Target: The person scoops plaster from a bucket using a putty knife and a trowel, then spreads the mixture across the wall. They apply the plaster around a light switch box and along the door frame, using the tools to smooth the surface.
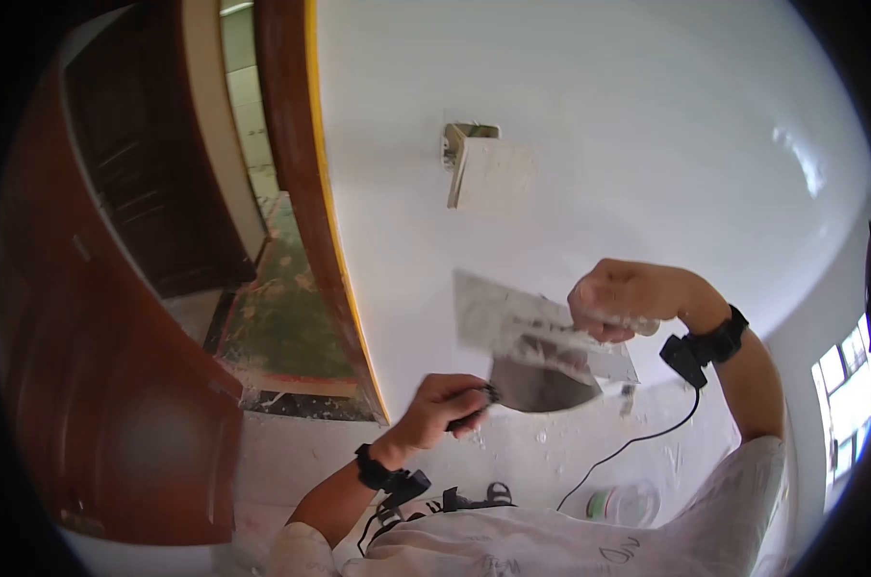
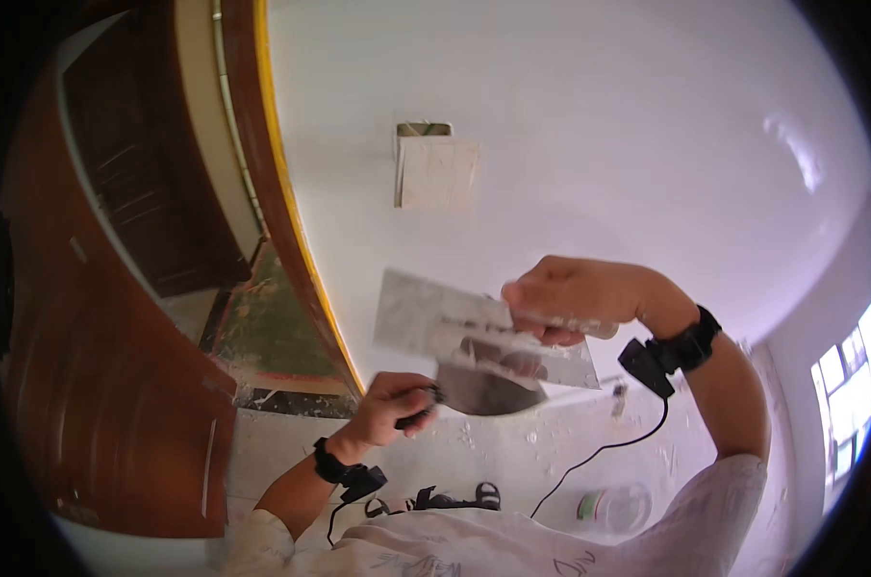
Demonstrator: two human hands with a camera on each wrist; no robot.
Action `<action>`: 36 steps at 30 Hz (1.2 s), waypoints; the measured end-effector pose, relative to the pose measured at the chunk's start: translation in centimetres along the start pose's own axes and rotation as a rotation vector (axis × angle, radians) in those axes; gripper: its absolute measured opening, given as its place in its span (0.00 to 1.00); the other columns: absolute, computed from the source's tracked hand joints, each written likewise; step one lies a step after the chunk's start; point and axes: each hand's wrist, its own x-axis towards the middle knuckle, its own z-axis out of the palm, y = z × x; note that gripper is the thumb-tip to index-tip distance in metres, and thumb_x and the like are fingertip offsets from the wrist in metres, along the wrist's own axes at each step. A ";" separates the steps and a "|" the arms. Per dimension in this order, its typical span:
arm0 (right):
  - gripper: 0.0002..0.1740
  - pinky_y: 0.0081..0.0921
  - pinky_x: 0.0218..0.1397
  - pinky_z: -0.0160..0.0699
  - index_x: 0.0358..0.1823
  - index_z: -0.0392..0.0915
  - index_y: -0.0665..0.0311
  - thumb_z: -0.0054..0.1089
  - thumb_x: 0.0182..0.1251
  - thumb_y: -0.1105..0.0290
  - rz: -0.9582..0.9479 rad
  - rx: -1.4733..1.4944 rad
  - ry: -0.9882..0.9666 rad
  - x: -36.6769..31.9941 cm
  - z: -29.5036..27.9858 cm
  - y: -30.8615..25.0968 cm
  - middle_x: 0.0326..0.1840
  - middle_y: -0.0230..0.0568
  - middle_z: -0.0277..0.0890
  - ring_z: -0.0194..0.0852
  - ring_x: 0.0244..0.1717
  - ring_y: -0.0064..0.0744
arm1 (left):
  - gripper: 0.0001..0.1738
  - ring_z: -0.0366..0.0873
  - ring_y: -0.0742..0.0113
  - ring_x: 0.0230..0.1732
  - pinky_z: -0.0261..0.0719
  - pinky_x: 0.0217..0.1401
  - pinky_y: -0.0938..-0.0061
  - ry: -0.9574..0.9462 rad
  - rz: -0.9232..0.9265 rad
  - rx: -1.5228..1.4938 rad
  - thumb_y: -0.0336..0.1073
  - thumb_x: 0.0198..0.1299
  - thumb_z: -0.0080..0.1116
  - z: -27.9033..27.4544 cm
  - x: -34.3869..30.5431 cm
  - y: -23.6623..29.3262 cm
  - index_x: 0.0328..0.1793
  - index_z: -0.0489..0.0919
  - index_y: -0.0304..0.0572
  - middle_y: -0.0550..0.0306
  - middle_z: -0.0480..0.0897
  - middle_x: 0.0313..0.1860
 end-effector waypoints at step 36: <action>0.19 0.19 0.46 0.75 0.47 0.77 0.68 0.74 0.53 0.79 -0.765 -0.007 1.300 -4.3 0.7 0.4 0.37 0.32 0.78 0.75 0.38 0.19 | 0.14 0.72 0.77 0.26 0.73 0.31 0.75 0.783 0.691 0.998 0.34 0.65 0.60 -4.6 -3.3 8.6 0.53 0.79 0.33 0.61 0.75 0.25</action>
